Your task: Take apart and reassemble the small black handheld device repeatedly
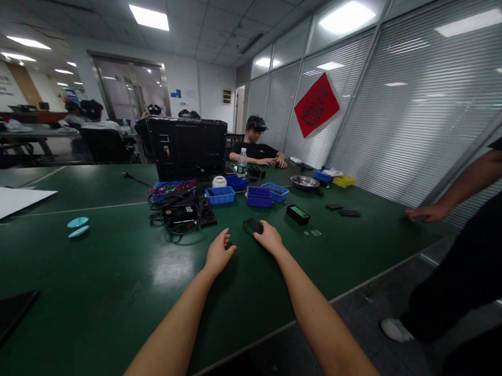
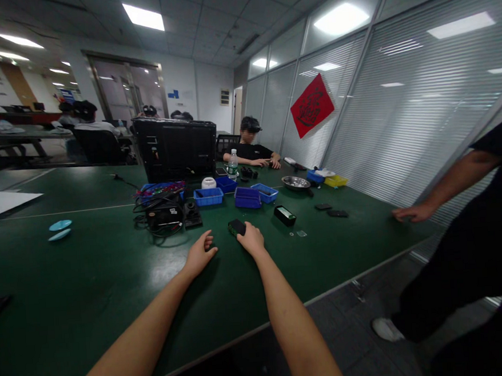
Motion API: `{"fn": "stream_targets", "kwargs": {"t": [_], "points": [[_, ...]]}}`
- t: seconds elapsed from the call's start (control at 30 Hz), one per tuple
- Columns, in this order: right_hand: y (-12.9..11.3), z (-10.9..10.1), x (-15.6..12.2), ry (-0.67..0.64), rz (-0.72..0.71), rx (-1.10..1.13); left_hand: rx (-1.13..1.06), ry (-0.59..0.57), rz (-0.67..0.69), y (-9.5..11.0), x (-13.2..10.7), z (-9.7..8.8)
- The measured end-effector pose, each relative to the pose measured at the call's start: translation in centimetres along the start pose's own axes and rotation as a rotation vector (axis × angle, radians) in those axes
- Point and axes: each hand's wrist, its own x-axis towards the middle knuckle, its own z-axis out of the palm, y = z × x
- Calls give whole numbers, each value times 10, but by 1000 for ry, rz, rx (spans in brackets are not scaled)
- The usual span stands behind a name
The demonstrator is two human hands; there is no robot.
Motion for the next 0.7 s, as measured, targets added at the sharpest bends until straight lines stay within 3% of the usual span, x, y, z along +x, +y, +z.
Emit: {"fn": "stream_targets", "kwargs": {"t": [0.3,0.7], "points": [[-4,5,-2,59,0,-64,-24,-1,2,-1,0,0],[-29,12,-24,226,-247,-360,-25,1,-14,1,-1,0]]}}
